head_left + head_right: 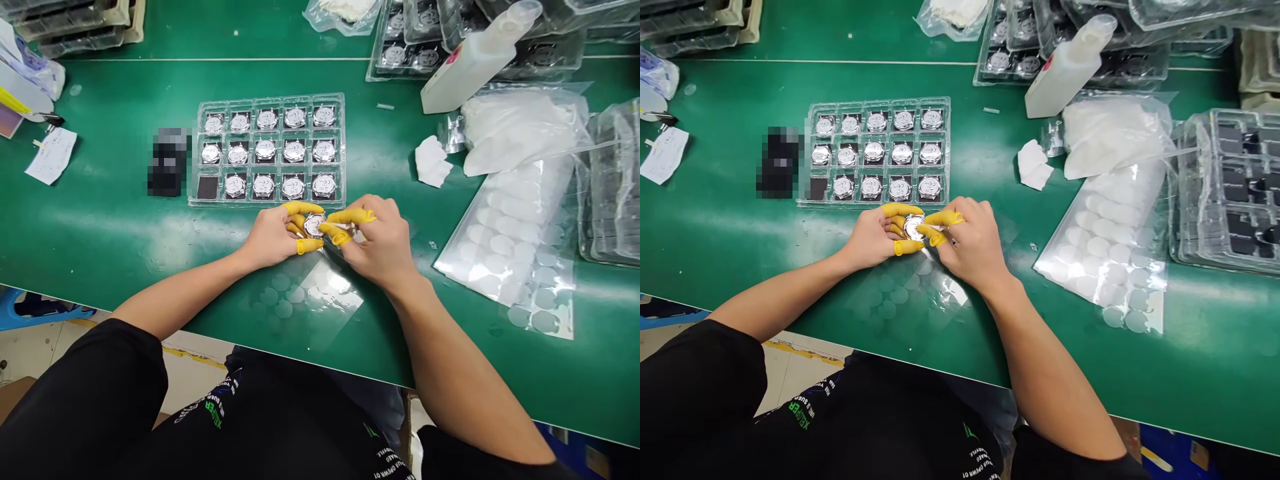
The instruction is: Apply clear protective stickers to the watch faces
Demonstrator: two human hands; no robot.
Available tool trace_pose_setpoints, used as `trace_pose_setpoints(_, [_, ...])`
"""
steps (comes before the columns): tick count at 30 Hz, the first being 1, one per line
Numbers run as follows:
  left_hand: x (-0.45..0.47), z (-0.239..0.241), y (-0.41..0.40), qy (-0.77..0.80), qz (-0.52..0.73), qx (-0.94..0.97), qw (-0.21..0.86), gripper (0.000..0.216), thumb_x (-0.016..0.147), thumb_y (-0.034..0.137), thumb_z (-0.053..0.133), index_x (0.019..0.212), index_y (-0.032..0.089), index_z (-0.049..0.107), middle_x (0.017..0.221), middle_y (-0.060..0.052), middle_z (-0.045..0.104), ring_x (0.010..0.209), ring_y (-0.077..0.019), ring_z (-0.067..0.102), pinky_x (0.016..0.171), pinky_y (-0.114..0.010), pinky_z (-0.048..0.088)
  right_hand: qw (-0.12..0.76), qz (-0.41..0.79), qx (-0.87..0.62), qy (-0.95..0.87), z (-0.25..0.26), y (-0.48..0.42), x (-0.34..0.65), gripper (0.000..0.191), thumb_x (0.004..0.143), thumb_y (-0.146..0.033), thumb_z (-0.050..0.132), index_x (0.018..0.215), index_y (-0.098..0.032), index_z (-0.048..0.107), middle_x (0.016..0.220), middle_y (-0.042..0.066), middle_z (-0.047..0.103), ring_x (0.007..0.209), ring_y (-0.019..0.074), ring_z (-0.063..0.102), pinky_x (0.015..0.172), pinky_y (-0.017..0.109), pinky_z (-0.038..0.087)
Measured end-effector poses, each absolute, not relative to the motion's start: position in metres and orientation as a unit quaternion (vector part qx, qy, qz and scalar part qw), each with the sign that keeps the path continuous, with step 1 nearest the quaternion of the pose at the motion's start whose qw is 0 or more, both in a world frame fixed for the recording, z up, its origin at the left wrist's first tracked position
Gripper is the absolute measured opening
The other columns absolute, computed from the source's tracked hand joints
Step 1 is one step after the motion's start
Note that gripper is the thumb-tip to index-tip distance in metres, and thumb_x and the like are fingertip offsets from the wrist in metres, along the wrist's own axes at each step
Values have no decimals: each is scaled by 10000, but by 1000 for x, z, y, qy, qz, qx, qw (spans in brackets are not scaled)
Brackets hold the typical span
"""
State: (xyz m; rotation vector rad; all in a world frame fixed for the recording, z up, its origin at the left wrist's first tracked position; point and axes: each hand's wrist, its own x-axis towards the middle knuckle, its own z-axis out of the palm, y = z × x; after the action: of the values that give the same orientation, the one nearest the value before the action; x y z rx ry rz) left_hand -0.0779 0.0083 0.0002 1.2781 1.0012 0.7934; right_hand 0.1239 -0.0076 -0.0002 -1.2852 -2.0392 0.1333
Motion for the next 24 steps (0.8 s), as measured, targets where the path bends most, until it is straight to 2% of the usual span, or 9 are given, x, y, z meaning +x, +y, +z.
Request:
trace_pose_setpoints(2, [-78, 0, 8, 436, 347, 554, 619, 603, 617, 223, 900, 1195, 165, 740, 753, 38, 651, 655, -71, 574, 640, -214, 516, 370, 59, -509, -775, 4, -11, 127, 110, 978, -327, 643, 942, -252, 715, 899, 71, 678, 832, 237, 600, 763, 427, 412])
trace_pose_setpoints(5, [-78, 0, 8, 444, 348, 553, 614, 631, 610, 238, 916, 1213, 166, 742, 762, 34, 653, 644, -69, 558, 627, -217, 508, 415, 23, -563, -714, 12, -13, 133, 117, 988, -351, 662, 1022, -265, 735, 1076, 124, 685, 983, 294, 603, 818, 479, 449])
trace_pose_setpoints(8, [-78, 1, 7, 451, 344, 563, 601, 624, 619, 241, 920, 1218, 181, 752, 770, 28, 668, 641, -72, 554, 620, -221, 508, 442, 3, -592, -674, 18, -13, 141, 125, 965, -380, 708, 973, -257, 725, 1111, 142, 666, 1033, 325, 589, 833, 507, 462])
trace_pose_setpoints(11, [-79, 3, 6, 452, 341, 574, 592, 608, 630, 230, 913, 1216, 189, 758, 783, 16, 693, 674, -87, 591, 639, -224, 525, 437, 83, -582, -681, 21, -13, 142, 135, 945, -385, 735, 898, -263, 703, 1044, 111, 688, 1019, 312, 610, 844, 503, 490])
trace_pose_setpoints(14, [-78, 3, 6, 450, 342, 579, 588, 588, 632, 214, 907, 1201, 185, 761, 798, 5, 719, 717, -105, 638, 682, -235, 560, 438, 175, -523, -710, 21, -15, 136, 75, 934, -336, 728, 911, -265, 718, 1037, 78, 713, 992, 274, 646, 854, 480, 514])
trace_pose_setpoints(16, [-78, 2, 6, 444, 344, 577, 593, 597, 626, 204, 909, 1203, 181, 756, 810, 3, 729, 722, -108, 656, 694, -239, 572, 423, 179, -477, -749, 19, -16, 131, 28, 914, -267, 713, 914, -269, 741, 1063, 59, 733, 1007, 261, 650, 877, 475, 500])
trace_pose_setpoints(20, [-77, -1, 7, 437, 346, 578, 596, 620, 631, 196, 903, 1228, 173, 737, 845, -5, 745, 737, -108, 675, 692, -229, 573, 354, 125, -471, -798, 16, -18, 129, 182, 874, -156, 670, 899, -295, 785, 1142, 31, 761, 1080, 266, 626, 886, 460, 429])
trace_pose_setpoints(24, [-78, 0, 7, 436, 342, 579, 598, 613, 630, 187, 898, 1222, 171, 738, 858, -7, 752, 751, -114, 685, 717, -242, 589, 350, 97, -489, -793, 17, -18, 129, 222, 877, -145, 667, 896, -315, 809, 1096, 23, 780, 1023, 257, 607, 858, 446, 381])
